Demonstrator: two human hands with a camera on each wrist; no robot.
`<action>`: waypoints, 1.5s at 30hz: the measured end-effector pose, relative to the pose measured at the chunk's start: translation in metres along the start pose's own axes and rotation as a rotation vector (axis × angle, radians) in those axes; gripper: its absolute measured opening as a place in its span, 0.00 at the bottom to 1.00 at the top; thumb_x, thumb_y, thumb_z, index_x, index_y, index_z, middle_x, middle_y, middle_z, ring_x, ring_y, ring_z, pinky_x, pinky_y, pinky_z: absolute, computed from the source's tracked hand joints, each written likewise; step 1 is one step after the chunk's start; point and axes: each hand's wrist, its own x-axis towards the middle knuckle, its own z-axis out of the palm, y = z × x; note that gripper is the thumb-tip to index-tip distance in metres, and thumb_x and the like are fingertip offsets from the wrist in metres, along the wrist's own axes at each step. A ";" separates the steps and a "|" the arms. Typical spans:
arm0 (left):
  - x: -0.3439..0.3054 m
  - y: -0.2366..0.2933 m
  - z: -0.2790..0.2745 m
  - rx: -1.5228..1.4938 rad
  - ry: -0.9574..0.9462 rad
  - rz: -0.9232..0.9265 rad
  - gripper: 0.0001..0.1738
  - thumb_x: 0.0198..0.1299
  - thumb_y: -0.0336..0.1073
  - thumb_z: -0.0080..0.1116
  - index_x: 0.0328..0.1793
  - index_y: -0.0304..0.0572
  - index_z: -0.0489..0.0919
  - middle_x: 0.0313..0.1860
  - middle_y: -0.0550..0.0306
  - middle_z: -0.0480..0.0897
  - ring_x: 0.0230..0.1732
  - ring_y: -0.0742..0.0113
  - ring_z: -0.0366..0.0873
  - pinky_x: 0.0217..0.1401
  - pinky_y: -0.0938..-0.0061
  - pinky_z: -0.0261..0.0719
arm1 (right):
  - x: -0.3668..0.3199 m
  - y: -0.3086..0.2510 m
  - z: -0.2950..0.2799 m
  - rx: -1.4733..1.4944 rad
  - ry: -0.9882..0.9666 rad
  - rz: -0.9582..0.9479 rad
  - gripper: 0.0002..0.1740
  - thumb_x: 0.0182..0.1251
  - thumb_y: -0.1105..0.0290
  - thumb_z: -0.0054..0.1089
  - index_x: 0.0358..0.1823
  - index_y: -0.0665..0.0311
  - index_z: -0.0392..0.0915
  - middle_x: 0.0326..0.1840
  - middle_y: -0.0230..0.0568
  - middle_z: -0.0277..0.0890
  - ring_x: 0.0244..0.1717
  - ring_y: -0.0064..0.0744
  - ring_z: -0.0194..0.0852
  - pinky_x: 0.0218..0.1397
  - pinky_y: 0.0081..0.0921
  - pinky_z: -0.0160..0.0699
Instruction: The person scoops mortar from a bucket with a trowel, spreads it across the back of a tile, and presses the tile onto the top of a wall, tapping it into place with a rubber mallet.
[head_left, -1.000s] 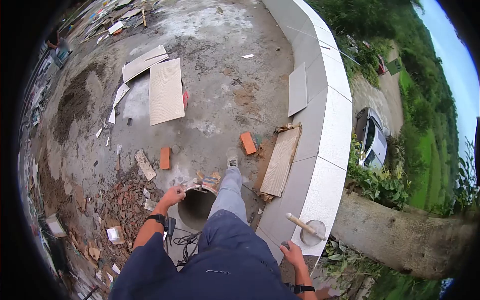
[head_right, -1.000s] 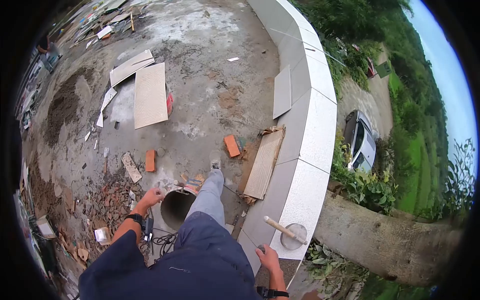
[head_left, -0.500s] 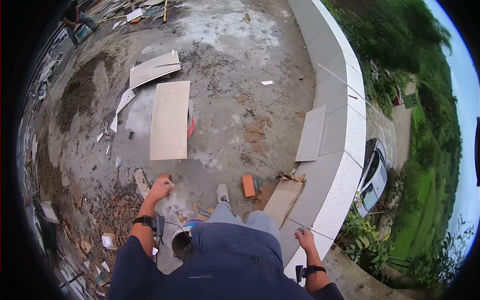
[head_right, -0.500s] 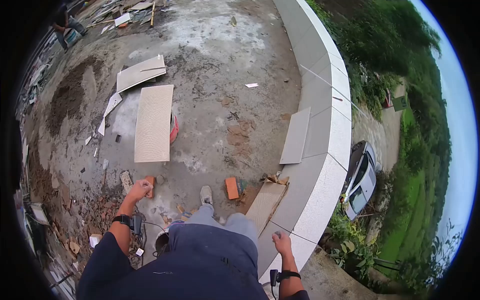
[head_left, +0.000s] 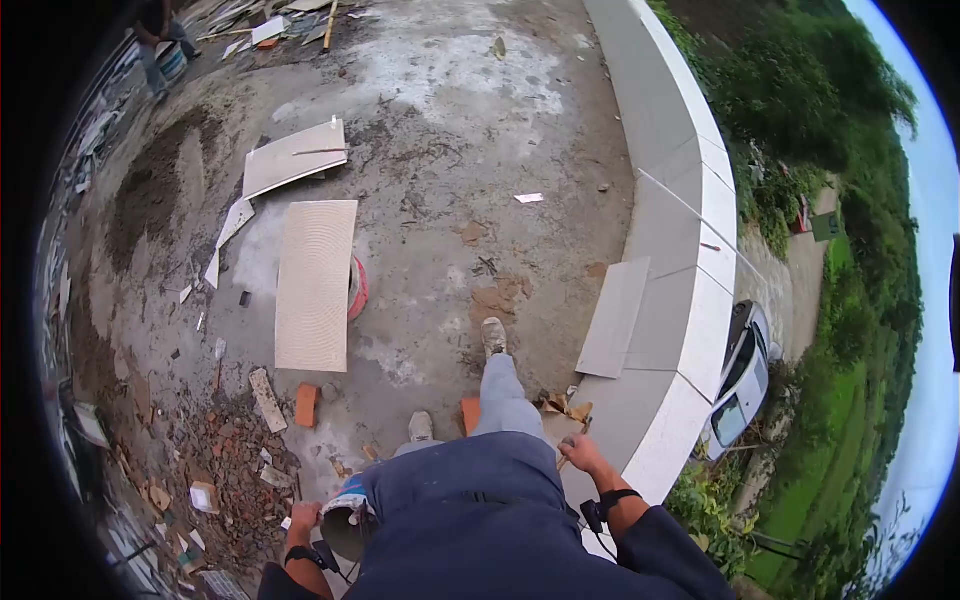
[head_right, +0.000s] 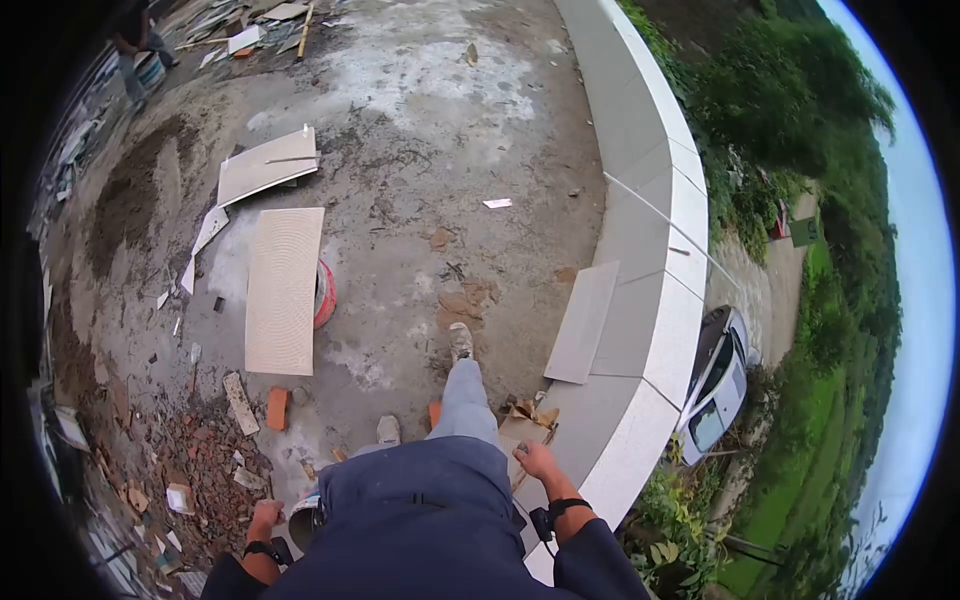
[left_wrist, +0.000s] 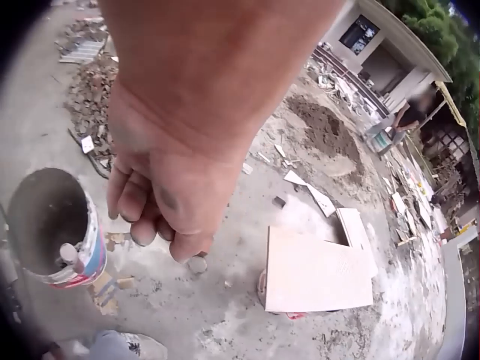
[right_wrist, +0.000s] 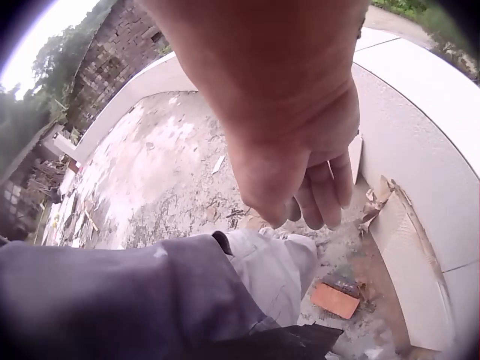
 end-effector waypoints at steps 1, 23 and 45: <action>-0.002 -0.007 0.005 0.108 -0.065 0.110 0.17 0.61 0.41 0.63 0.26 0.34 0.80 0.19 0.52 0.80 0.18 0.64 0.78 0.23 0.67 0.76 | 0.022 -0.008 -0.021 0.111 -0.069 0.040 0.18 0.65 0.57 0.58 0.40 0.67 0.81 0.34 0.48 0.85 0.38 0.42 0.86 0.46 0.39 0.80; -0.079 0.214 0.218 -0.264 0.413 -0.055 0.25 0.55 0.54 0.67 0.31 0.35 0.84 0.24 0.48 0.82 0.28 0.60 0.79 0.36 0.63 0.76 | 0.463 -0.132 -0.319 -0.096 0.017 -0.588 0.15 0.64 0.67 0.59 0.36 0.77 0.77 0.31 0.53 0.85 0.34 0.40 0.88 0.38 0.35 0.84; -0.086 0.198 0.309 -0.778 0.727 -0.177 0.24 0.59 0.54 0.62 0.43 0.37 0.85 0.37 0.40 0.85 0.40 0.48 0.83 0.44 0.59 0.77 | 0.450 -0.329 -0.252 -0.659 -0.569 -0.917 0.13 0.65 0.68 0.61 0.38 0.75 0.80 0.30 0.48 0.85 0.31 0.35 0.86 0.35 0.30 0.84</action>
